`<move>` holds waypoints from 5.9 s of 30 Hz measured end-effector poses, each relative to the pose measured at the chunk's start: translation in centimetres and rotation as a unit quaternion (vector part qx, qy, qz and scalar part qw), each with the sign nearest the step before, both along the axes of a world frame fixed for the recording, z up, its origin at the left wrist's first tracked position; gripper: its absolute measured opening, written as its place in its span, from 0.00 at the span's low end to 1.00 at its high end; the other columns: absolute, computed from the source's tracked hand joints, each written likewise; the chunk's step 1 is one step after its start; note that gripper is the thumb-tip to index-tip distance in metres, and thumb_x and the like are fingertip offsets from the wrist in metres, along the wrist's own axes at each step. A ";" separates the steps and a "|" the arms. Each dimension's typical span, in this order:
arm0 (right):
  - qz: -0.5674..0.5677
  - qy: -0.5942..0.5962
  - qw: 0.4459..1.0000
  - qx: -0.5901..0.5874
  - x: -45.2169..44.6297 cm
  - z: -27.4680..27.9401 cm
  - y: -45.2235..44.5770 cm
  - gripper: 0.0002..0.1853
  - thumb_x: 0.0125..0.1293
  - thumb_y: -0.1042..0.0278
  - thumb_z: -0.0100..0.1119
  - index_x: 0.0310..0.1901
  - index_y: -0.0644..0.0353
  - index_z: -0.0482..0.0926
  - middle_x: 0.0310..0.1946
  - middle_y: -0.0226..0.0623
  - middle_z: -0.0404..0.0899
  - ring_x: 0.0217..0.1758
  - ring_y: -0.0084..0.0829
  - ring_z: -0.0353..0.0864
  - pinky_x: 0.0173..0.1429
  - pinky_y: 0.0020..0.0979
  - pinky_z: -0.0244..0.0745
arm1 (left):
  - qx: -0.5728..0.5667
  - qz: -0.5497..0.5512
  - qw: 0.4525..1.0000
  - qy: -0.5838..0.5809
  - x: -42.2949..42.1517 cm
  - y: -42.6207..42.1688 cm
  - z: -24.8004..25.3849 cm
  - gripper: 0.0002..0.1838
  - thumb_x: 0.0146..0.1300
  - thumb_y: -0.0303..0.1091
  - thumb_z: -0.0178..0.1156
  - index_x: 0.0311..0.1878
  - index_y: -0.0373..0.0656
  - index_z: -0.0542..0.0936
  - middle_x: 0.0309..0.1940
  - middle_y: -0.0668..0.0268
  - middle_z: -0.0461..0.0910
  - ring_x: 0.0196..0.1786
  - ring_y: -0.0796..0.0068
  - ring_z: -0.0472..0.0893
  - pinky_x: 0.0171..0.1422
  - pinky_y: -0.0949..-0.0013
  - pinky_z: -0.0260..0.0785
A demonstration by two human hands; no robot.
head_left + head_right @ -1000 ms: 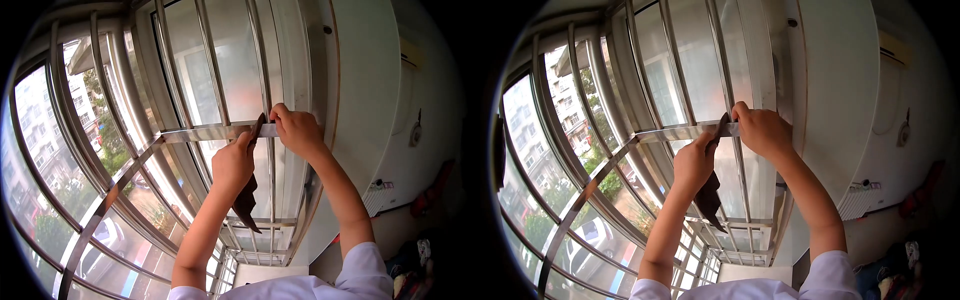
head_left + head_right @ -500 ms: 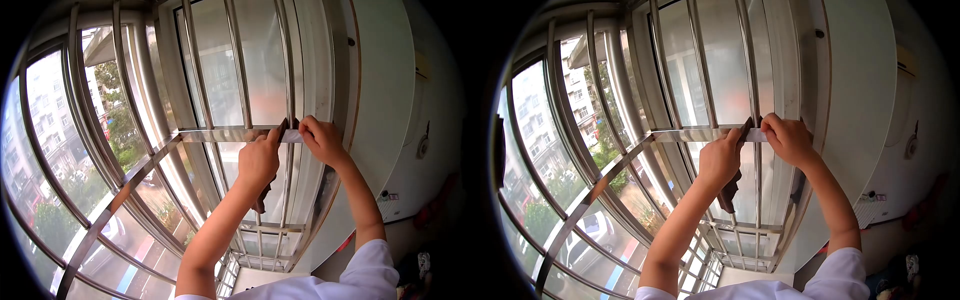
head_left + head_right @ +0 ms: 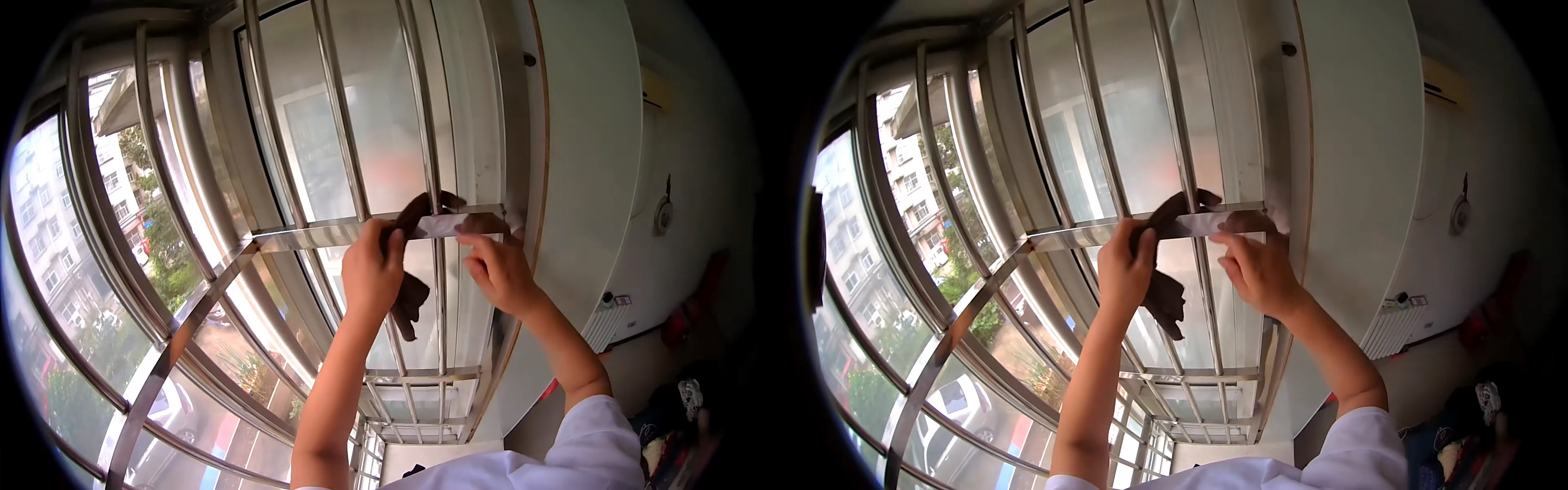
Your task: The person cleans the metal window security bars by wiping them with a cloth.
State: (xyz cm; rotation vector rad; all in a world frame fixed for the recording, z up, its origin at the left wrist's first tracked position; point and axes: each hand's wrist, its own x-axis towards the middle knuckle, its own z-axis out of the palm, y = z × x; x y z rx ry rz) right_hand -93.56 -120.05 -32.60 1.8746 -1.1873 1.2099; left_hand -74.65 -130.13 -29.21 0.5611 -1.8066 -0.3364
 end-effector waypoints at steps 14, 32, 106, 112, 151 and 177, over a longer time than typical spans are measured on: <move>0.007 -0.238 0.966 0.103 -3.0 -8.8 7.1 0.08 0.63 0.79 0.59 0.44 0.63 0.80 0.22 0.32 0.77 0.22 0.21 0.75 0.29 0.23 0.73 | -0.346 0.058 0.935 -0.058 -11.8 1.4 0.7 0.08 0.59 0.30 0.60 0.41 0.40 0.78 0.36 0.60 0.81 0.42 0.56 0.79 0.49 0.58 0.72; 0.016 -0.006 1.000 -0.005 -0.3 -7.3 3.2 0.48 0.44 0.69 0.78 0.70 0.46 0.66 0.70 0.53 0.55 0.71 0.56 0.61 0.70 0.47 0.64 | 0.313 -0.393 0.857 0.118 -7.6 5.7 -7.0 0.12 0.72 0.33 0.51 0.53 0.35 0.74 0.39 0.66 0.77 0.45 0.76 0.76 0.52 0.70 0.69; -0.278 0.323 0.870 0.247 -3.2 -13.5 0.6 0.28 0.47 0.63 0.64 0.52 0.63 0.77 0.53 0.41 0.75 0.65 0.40 0.68 0.61 0.36 0.69 | 0.183 -0.103 0.975 -0.074 -7.3 -1.0 -14.1 0.16 0.75 0.48 0.43 0.46 0.44 0.67 0.28 0.55 0.81 0.34 0.46 0.80 0.38 0.50 0.69; -0.265 0.422 0.813 0.303 -4.1 -25.1 1.7 0.26 0.57 0.60 0.56 0.55 0.65 0.75 0.55 0.40 0.72 0.68 0.39 0.64 0.58 0.28 0.72 | 0.186 -0.103 0.974 -0.074 -7.1 -0.9 -13.9 0.16 0.75 0.49 0.42 0.46 0.45 0.68 0.29 0.57 0.82 0.35 0.48 0.81 0.38 0.51 0.69; -0.042 -0.120 0.988 -0.089 2.4 -7.1 -5.8 0.31 0.50 0.82 0.59 0.60 0.54 0.76 0.61 0.50 0.64 0.60 0.50 0.68 0.63 0.42 0.67 | 0.245 -0.119 0.948 -0.162 4.0 5.0 -27.2 0.16 0.61 0.24 0.62 0.54 0.42 0.78 0.52 0.60 0.75 0.47 0.66 0.83 0.43 0.67 0.76; 0.129 -0.293 0.942 -0.100 11.6 -6.6 -15.2 0.32 0.60 0.70 0.65 0.64 0.67 0.65 0.57 0.54 0.67 0.59 0.49 0.69 0.63 0.40 0.66 | 0.419 -0.017 0.903 -0.096 16.1 10.8 -34.4 0.13 0.62 0.26 0.61 0.51 0.42 0.81 0.44 0.60 0.80 0.43 0.67 0.84 0.42 0.68 0.76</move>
